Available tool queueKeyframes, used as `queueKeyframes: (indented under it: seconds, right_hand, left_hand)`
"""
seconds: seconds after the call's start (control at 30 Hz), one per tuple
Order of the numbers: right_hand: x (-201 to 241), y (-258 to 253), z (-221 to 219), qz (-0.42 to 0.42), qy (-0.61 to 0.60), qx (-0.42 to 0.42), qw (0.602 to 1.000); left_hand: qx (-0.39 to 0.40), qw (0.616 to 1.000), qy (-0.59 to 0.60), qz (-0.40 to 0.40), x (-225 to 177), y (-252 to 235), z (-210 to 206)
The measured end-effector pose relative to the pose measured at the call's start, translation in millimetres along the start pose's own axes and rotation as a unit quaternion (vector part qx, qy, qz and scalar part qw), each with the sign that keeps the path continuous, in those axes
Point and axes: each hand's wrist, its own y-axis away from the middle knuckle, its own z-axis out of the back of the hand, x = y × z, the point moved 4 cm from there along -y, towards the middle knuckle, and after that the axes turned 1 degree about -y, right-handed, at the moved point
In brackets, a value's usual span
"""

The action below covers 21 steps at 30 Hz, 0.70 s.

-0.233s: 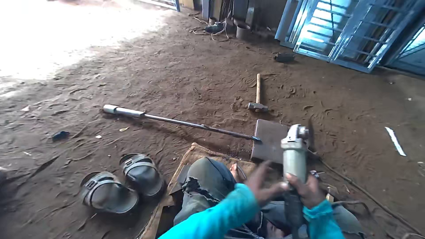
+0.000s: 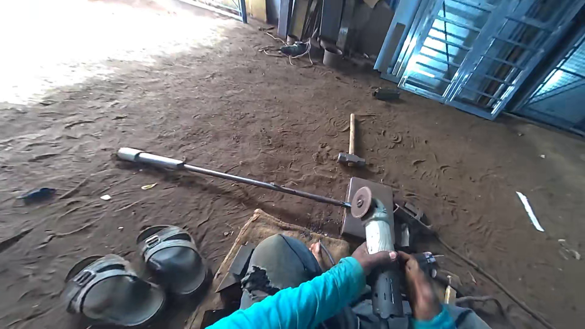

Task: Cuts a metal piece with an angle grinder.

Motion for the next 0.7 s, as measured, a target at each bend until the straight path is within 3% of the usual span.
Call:
queueKeyframes:
  seconds: [0.07,0.13,0.2,0.27,0.33,0.37,0.4,0.43,0.5,0.6,0.67,0.7]
  right_hand:
    - [-14.6,-25.8,-3.2,-0.066,-0.146,-0.011,0.987]
    - [-23.4,-42.9,-9.5,-0.058,-0.223,0.023,0.973]
    - [-27.9,-55.8,-14.7,-0.029,-0.273,0.076,0.959]
    - [-13.9,-63.7,-24.0,-0.066,-0.226,-0.036,0.971]
    - [32.4,-72.0,-54.6,-0.178,-0.181,-0.192,0.948]
    - [41.0,-83.1,-61.3,-0.234,-0.212,-0.178,0.932]
    - [13.4,-97.0,-45.9,-0.199,-0.262,-0.073,0.941]
    - [-31.9,-114.0,-21.2,-0.109,-0.322,0.073,0.938]
    - [-45.3,-118.1,-19.9,-0.177,-0.277,-0.081,0.941]
    - [-17.7,-122.9,-45.0,-0.318,-0.105,-0.198,0.921]
    - [-39.9,-135.9,-30.0,-0.328,0.036,-0.197,0.923]
    - [-69.0,-140.1,-7.0,-0.274,0.081,-0.18,0.941]
  left_hand:
    - [0.075,0.997,-0.028,0.017,7.6,-9.1,3.4]
    - [0.148,0.987,-0.058,0.011,10.3,-18.6,3.4]
    - [0.166,0.984,-0.065,0.022,7.6,-29.7,6.8]
    - [0.133,0.98,-0.139,0.048,0.0,-36.1,11.1]
    - [0.131,0.93,-0.339,0.046,-9.3,-37.3,23.8]
    - [0.149,0.896,-0.417,0.019,-11.4,-34.6,32.0]
    - [0.178,0.863,-0.473,-0.009,-9.7,-28.2,39.9]
    - [0.203,0.838,-0.505,-0.041,-4.0,-22.4,47.5]
    - [0.227,0.811,-0.534,-0.072,0.4,-19.1,56.8]
    - [0.222,0.804,-0.549,-0.061,-1.9,-20.5,62.6]
    - [0.204,0.811,-0.548,-0.039,-0.6,-23.7,65.9]
    - [0.193,0.818,-0.542,-0.024,2.5,-25.3,67.1]
